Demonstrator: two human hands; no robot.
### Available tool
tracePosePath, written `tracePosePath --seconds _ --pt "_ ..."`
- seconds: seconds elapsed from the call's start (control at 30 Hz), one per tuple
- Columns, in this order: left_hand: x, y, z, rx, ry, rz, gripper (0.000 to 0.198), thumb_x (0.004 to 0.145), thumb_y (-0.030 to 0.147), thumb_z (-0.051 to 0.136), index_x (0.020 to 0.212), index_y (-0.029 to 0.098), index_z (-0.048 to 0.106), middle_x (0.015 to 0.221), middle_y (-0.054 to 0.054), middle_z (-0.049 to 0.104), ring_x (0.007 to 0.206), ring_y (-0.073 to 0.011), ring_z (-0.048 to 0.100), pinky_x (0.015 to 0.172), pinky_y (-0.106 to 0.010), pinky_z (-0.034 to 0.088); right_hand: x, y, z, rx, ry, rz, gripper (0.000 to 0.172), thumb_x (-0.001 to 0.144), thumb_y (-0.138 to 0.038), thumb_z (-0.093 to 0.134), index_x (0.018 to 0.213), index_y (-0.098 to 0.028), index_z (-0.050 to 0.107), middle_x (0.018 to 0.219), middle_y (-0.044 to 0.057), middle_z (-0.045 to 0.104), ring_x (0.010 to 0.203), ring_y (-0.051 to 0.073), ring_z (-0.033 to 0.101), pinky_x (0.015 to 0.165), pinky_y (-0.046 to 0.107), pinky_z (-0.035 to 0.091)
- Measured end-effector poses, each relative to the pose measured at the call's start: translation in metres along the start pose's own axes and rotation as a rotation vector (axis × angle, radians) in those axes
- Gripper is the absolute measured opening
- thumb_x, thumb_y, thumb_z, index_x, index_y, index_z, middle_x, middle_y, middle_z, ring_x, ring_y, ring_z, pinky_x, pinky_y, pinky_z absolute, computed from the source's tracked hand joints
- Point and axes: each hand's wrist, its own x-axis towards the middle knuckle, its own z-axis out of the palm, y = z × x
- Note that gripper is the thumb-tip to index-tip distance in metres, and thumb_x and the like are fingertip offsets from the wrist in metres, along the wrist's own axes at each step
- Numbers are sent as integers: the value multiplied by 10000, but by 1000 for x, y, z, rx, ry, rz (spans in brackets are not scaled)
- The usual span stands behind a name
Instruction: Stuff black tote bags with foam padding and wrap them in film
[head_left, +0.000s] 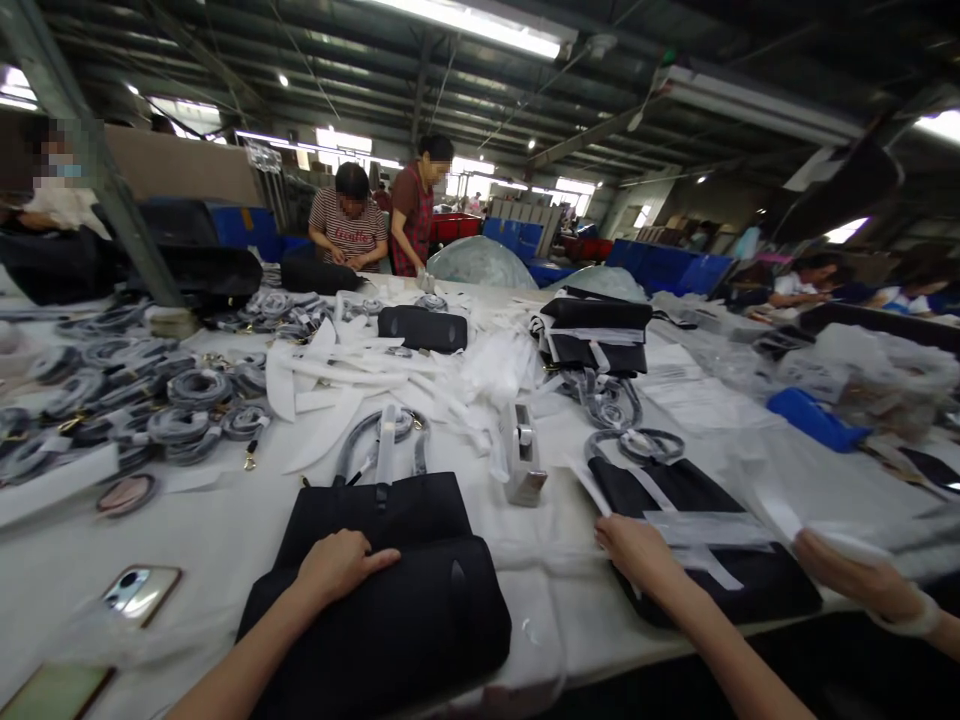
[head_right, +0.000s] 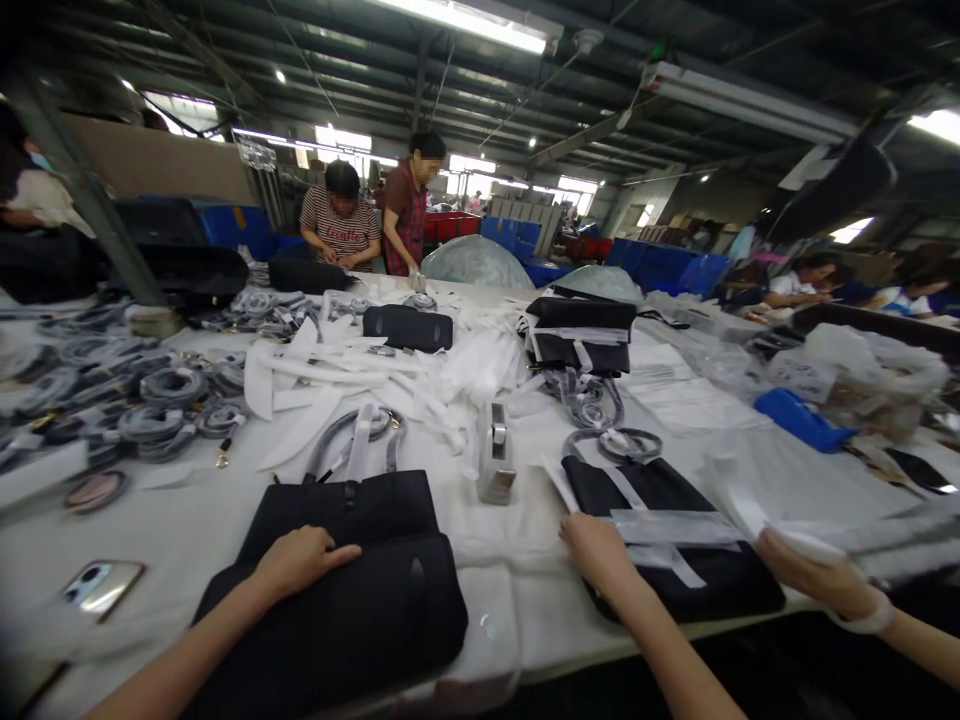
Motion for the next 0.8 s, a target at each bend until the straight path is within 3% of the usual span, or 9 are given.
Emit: tracePosePath --seconds 0.07,0.13,0.27,0.37,0.53,0.67,0.8 --pt "2 0 -2 4 -9 -1 796 759 814 196 716 205 707 827 -128 725 846 -346 674 700 -398 486 2 -36 9 39 89 -102 286 895 -255 400 886 -135 660 891 140 659 844 256 623 784 369 435" --pt "4 0 -3 13 -9 -6 793 762 812 203 716 200 707 829 -131 726 844 -337 676 697 -387 488 4 -85 21 181 161 -306 313 936 -288 373 1096 -156 608 1056 117 650 994 228 600 891 344 430" --pt "4 0 -3 34 13 -8 792 773 800 212 738 193 720 827 -140 728 835 -333 680 690 -385 499 7 -185 58 317 89 -551 286 915 -255 469 1173 -187 572 1110 79 645 1025 207 592 915 323 453" --pt "4 0 -2 47 44 -7 761 803 759 239 786 181 733 853 -158 726 850 -331 680 715 -394 508 7 -231 94 284 51 -601 288 876 -213 550 1161 -200 584 1088 65 652 998 227 599 895 361 476" --pt "5 0 1 63 119 12 689 900 603 214 858 151 732 882 -180 717 877 -332 674 784 -450 504 12 -246 138 262 203 -573 298 916 -146 457 1193 -177 561 1059 77 661 960 224 602 906 412 474" --pt "7 -1 4 63 183 -4 644 946 472 180 911 122 720 916 -192 709 888 -315 673 811 -470 499 19 -245 152 274 291 -615 274 935 -140 387 1102 -172 602 1037 86 659 964 221 602 906 417 488" --pt "8 -4 7 32 238 -17 562 941 442 260 883 122 719 885 -179 712 844 -291 680 792 -455 515 22 -253 164 276 390 -712 354 953 -142 293 1164 -129 576 1122 131 633 1040 210 589 930 371 498"
